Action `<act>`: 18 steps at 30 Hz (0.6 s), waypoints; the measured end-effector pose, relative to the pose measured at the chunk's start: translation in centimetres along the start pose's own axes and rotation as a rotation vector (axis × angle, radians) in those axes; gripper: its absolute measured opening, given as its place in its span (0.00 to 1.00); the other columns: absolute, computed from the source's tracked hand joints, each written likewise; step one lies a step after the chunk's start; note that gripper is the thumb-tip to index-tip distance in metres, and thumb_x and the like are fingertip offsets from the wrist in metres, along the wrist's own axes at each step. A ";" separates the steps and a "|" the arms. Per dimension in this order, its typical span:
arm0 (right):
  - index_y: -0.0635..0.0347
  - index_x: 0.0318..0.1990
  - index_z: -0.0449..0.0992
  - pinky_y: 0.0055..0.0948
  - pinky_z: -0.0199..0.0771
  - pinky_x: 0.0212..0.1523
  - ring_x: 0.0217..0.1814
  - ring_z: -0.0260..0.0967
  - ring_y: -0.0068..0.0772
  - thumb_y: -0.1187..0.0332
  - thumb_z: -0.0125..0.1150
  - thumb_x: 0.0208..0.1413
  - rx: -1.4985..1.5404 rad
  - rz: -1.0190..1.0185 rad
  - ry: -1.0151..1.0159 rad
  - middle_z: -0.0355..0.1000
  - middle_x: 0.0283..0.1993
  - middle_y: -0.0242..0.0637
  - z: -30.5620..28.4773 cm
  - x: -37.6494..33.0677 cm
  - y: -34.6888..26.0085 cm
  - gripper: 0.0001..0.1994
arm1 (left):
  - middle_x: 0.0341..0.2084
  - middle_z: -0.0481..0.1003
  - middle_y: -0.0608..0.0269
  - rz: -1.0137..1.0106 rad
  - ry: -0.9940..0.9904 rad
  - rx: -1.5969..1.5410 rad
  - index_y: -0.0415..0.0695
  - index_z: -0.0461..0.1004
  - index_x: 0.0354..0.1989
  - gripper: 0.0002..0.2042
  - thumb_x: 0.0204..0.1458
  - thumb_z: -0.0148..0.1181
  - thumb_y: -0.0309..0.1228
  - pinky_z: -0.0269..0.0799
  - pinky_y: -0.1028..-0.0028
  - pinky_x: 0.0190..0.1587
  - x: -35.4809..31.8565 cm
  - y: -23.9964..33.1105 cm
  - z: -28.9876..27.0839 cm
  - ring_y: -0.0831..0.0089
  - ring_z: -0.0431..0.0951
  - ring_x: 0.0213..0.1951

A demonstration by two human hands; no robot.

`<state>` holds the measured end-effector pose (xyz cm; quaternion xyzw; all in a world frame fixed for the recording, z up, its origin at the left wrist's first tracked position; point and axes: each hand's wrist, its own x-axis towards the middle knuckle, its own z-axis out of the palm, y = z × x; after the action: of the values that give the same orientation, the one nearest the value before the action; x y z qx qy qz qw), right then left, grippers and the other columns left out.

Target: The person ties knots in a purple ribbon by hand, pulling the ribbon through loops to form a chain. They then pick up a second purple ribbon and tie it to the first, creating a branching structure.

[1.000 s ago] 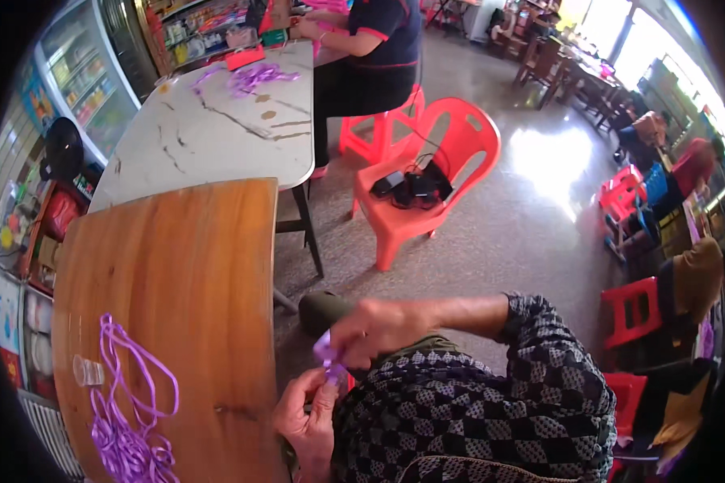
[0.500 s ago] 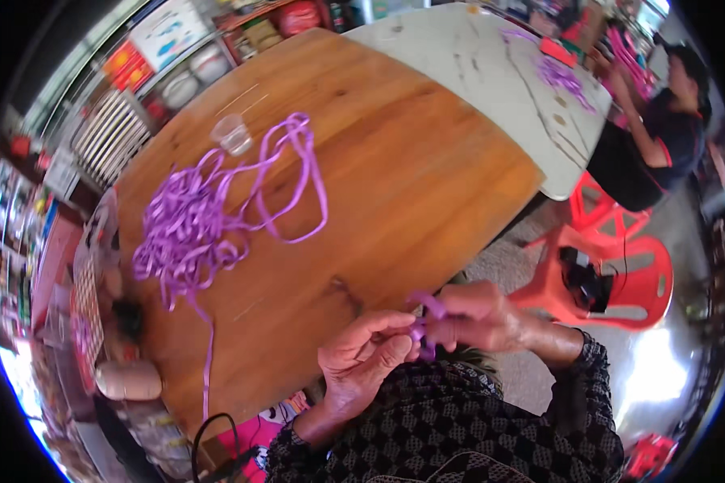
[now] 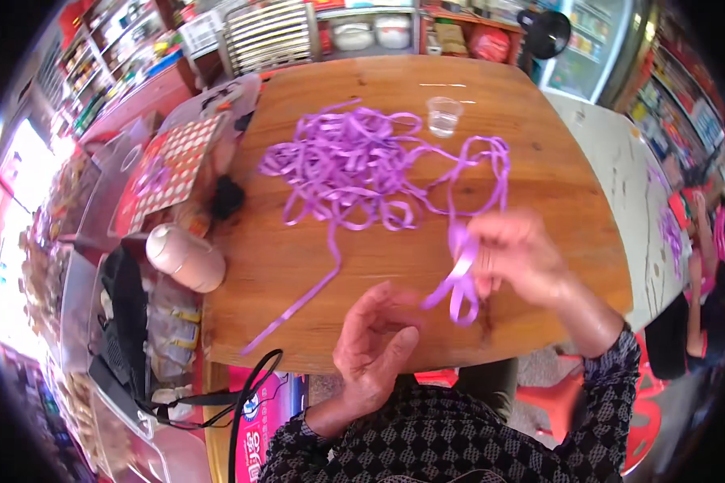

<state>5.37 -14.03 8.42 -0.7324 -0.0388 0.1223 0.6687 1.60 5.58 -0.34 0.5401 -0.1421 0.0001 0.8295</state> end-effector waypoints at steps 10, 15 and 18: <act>0.64 0.25 0.73 0.18 0.53 0.14 0.15 0.58 0.18 0.72 0.55 0.47 -0.248 -0.273 -0.148 0.66 0.17 0.32 5.7 14.5 -6.5 0.05 | 0.31 0.73 0.60 0.102 -0.097 0.533 0.38 0.69 0.40 0.09 0.49 0.53 0.21 0.71 0.78 0.33 -2.9 -3.0 -3.6 0.75 0.75 0.31; 0.65 0.25 0.75 0.19 0.58 0.14 0.15 0.62 0.16 0.74 0.53 0.45 -0.504 -0.492 -0.354 0.69 0.18 0.32 10.6 20.7 -5.5 0.05 | 0.29 0.73 0.60 0.063 -0.097 0.513 0.38 0.70 0.39 0.08 0.49 0.53 0.20 0.71 0.78 0.31 -3.4 -3.5 -3.4 0.74 0.75 0.29; 0.67 0.24 0.73 0.22 0.62 0.16 0.17 0.65 0.19 0.74 0.52 0.43 -0.544 -0.458 -0.456 0.69 0.17 0.34 14.6 23.3 -4.3 0.05 | 0.28 0.73 0.60 0.116 -0.112 0.565 0.38 0.69 0.39 0.08 0.49 0.52 0.19 0.71 0.79 0.30 -3.5 -3.7 -3.5 0.75 0.75 0.29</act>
<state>24.99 5.67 8.57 -0.8089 -0.3785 0.1147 0.4351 -0.36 7.72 -5.75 0.7400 -0.2127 0.0572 0.6355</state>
